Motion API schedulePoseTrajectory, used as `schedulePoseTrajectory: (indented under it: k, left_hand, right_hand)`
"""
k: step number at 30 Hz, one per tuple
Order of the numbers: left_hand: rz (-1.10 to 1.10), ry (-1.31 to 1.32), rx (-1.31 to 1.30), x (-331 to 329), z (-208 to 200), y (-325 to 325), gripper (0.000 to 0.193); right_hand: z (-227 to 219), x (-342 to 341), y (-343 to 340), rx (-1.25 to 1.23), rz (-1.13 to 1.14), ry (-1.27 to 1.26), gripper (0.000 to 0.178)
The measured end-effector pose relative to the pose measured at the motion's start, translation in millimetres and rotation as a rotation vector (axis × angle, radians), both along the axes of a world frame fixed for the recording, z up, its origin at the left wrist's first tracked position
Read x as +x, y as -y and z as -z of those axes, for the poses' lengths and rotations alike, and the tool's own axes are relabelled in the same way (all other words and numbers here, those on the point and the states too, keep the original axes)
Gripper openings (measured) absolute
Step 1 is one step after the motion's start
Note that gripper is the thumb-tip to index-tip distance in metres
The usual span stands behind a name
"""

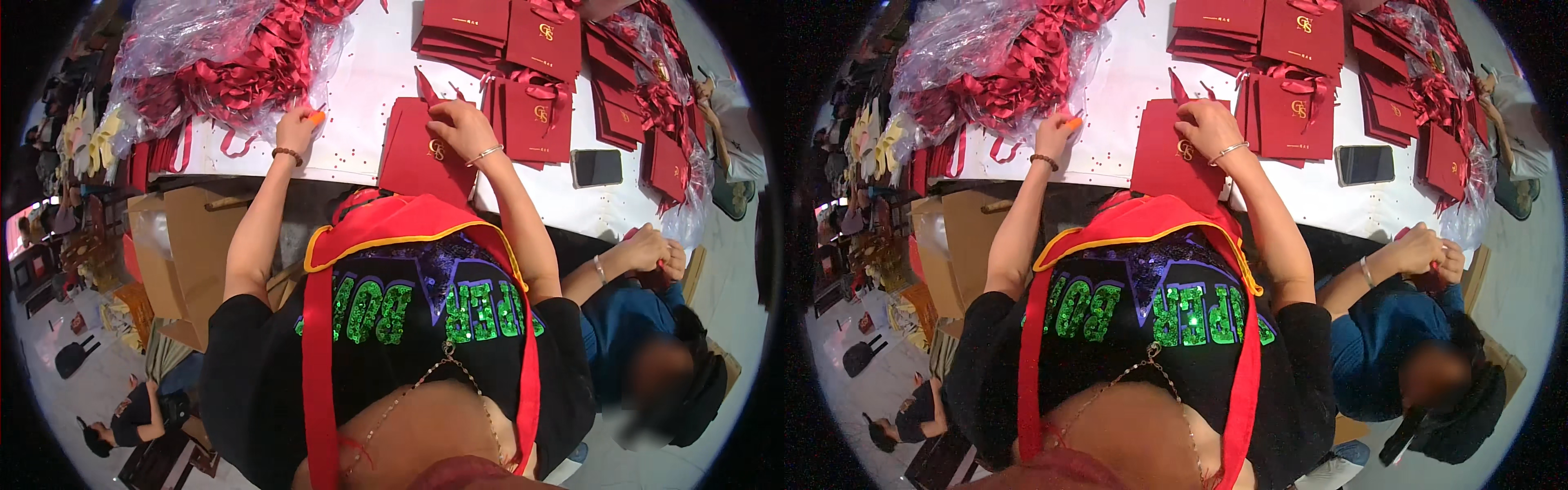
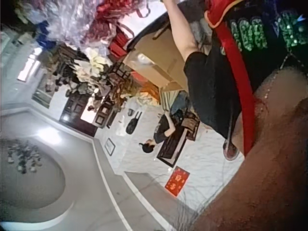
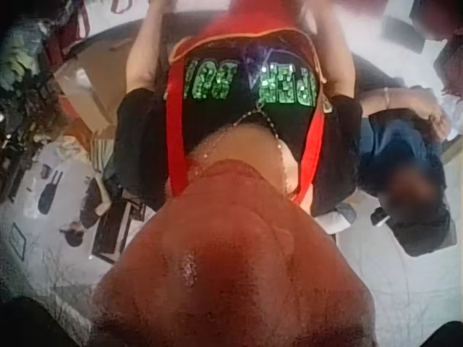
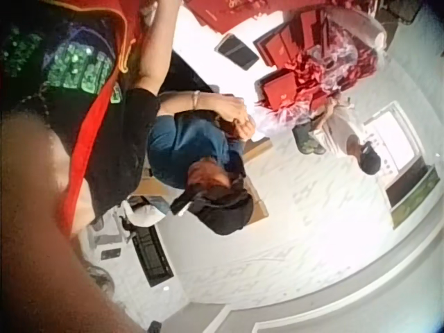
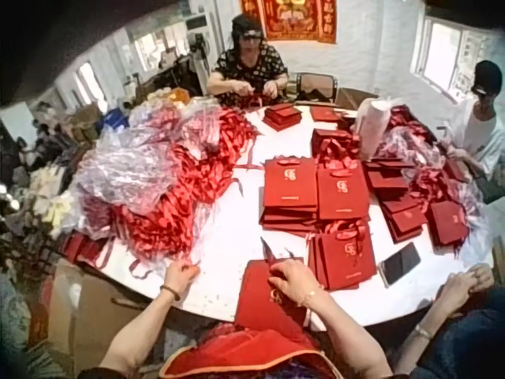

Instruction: Tying red ribbons onto small red gift bags at a workstation.

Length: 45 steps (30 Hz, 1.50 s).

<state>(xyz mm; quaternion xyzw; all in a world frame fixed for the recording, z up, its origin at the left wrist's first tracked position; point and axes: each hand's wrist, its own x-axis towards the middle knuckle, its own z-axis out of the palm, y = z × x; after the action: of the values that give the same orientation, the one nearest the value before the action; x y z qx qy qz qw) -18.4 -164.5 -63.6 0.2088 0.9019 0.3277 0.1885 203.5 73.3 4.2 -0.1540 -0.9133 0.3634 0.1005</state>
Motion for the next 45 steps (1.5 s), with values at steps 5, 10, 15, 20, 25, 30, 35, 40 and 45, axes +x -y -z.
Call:
schedulePoseTrajectory:
  k: [5, 10, 15, 20, 25, 30, 35, 40, 45]
  left_hand:
    - [0.238, -0.247, 0.158, 48, -54, -22, 0.020]
    - [0.473, -0.446, 0.253, 90, -82, -55, 0.024]
    - [0.576, -0.496, 0.278, 103, -80, -72, 0.010]
    - [0.592, -0.617, 0.266, 108, -78, -79, 0.011]
    - [0.618, -0.576, 0.169, 112, -78, -86, 0.008]
    - [0.596, -0.326, 0.120, 105, -77, -95, 0.014]
    - [0.526, -0.131, 0.112, 103, -78, -100, 0.018]
    - [0.558, -0.060, 0.058, 101, -84, -94, 0.018]
    - [0.520, -0.104, 0.070, 103, -85, -97, 0.017]
  right_hand:
    - [-8, 0, -10, -0.260, 0.019, 0.174, 0.030]
    - [0, -2, -13, -0.317, -0.007, 0.204, 0.038]
    - [2, -2, -10, -0.421, -0.009, 0.197, 0.039]
    - [3, 0, -8, -0.417, 0.006, 0.219, 0.037]
    - [-9, -1, -4, -0.380, 0.023, 0.269, 0.038]
    - [-12, 0, -3, -0.379, 0.032, 0.266, 0.034]
    - [-5, 2, -2, -0.393, 0.036, 0.229, 0.032]
    - [-7, 1, 1, -0.396, 0.031, 0.217, 0.030]
    - [-13, 2, 3, -0.316, 0.048, 0.204, 0.032]
